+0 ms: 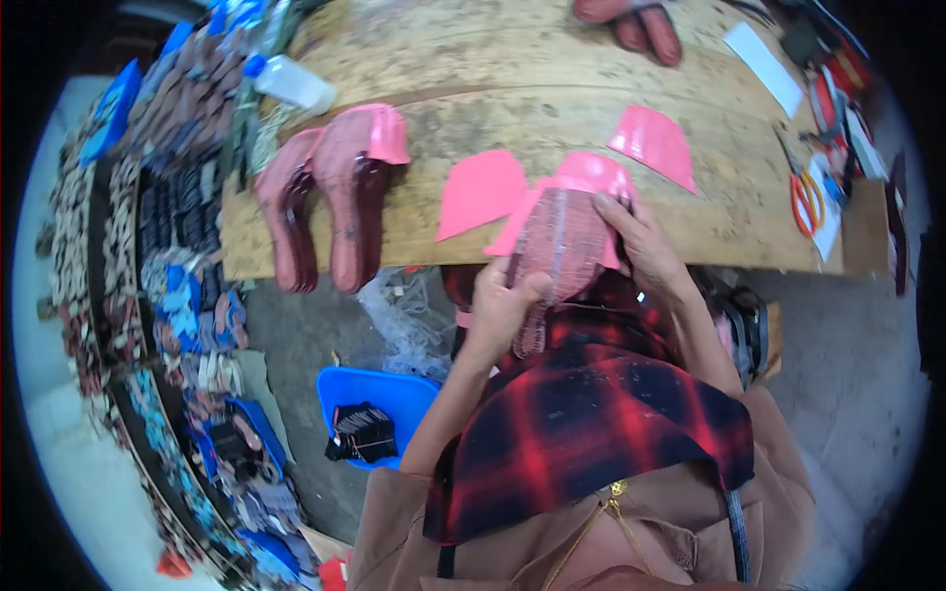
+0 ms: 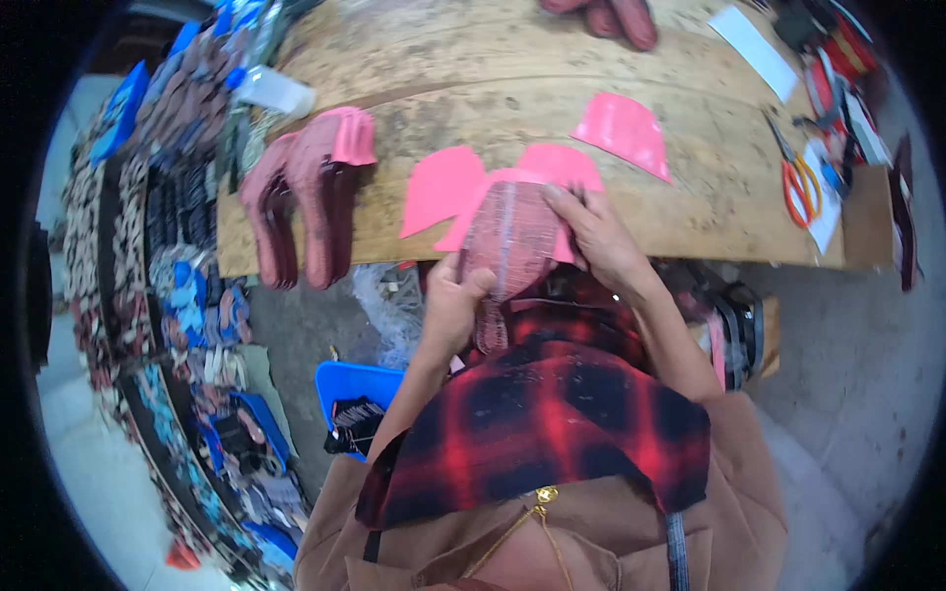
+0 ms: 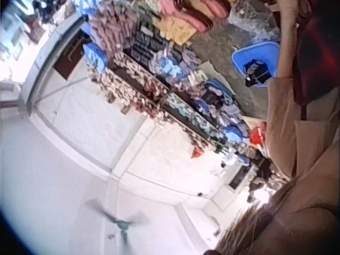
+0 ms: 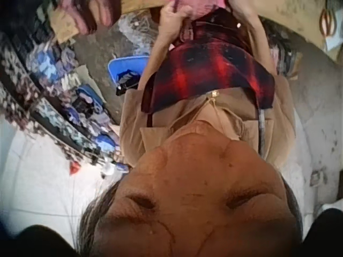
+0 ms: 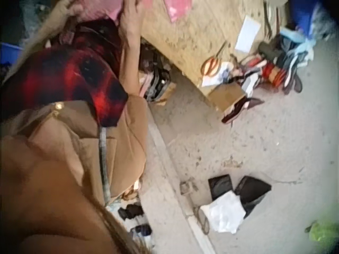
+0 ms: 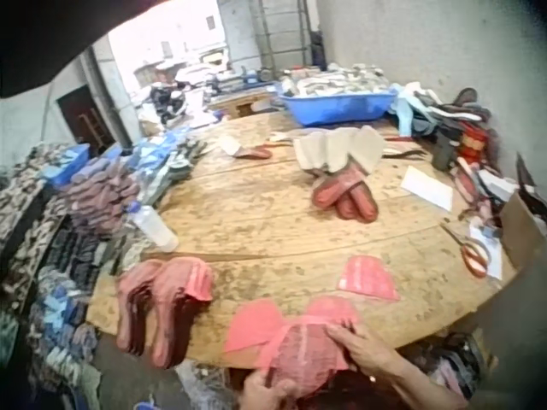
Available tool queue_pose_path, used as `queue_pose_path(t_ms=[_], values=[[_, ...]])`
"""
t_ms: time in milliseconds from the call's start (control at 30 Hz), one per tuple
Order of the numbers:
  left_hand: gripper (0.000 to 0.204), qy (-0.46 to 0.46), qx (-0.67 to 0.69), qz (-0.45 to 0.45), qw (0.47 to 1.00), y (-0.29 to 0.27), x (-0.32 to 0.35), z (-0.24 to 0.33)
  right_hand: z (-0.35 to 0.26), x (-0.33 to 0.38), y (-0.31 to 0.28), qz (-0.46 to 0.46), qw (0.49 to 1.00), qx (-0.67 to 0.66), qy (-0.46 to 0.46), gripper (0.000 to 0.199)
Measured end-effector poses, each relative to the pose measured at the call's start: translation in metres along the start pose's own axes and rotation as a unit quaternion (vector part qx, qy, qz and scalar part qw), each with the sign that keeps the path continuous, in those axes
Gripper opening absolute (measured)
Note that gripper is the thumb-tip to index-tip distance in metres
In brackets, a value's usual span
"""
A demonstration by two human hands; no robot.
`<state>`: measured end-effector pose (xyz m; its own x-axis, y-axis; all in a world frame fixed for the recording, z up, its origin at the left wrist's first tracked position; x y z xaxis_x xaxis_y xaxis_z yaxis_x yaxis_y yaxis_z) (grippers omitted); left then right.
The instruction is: The person assembles pink slipper sandals by hand. They repeatedly pick up a pink sole, place a white insole on it, and then attach a pink strap to the sole. The person handles the components one at a time, pressing them together to form the finished slipper.
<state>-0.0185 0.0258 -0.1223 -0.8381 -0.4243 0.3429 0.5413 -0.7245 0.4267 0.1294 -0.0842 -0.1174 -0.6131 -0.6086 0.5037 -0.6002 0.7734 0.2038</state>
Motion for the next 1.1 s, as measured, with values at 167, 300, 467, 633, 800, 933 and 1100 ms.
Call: queue_pose_path(t_ms=[167, 300, 467, 633, 800, 933, 1100], values=[[0.092, 0.105, -0.367, 0.122, 0.916, -0.019, 0.029, 0.014, 0.000, 0.005, -0.001, 0.026, 0.998, -0.053, -0.023, 0.033], [0.060, 0.265, -0.455, 0.278, 0.803, -0.052, 0.055, 0.117, -0.040, -0.001, -0.039, 0.049, 0.990, -0.012, -0.132, 0.045], [0.065, 0.350, -0.551, 0.358, 0.668, -0.153, 0.043, 0.248, -0.024, -0.016, -0.163, 0.237, 0.943, 0.082, -0.219, 0.033], [0.055, 0.152, -0.495, 0.278, 0.809, -0.288, -0.006, 0.218, -0.037, -0.010, -0.128, 0.243, 0.901, 0.192, -0.303, 0.030], [0.061, 0.343, -0.716, 0.383, 0.472, -0.231, 0.026, 0.219, -0.035, 0.003, -0.119, 0.199, 0.928, 0.164, -0.268, 0.027], [0.019, 0.377, -0.483, 0.363, 0.702, -0.175, 0.084, 0.133, 0.010, 0.051, -0.032, -0.012, 0.935, 0.291, -0.205, 0.024], [0.045, -0.102, -0.246, 0.288, 0.920, -0.210, 0.104, -0.104, 0.068, 0.054, 0.049, -0.145, 0.747, 0.571, -0.309, 0.027]])
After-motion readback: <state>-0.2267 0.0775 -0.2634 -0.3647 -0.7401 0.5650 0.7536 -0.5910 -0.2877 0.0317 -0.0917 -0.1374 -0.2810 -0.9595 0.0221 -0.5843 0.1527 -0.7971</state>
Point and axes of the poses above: each hand's wrist, its own x-axis away from the middle knuckle, its own y-axis out of the palm, z = x × y, the point moved 8 cm from there along -x, towards the middle knuckle, and after that the axes turned 1 degree about x, right-handed, at the moved point
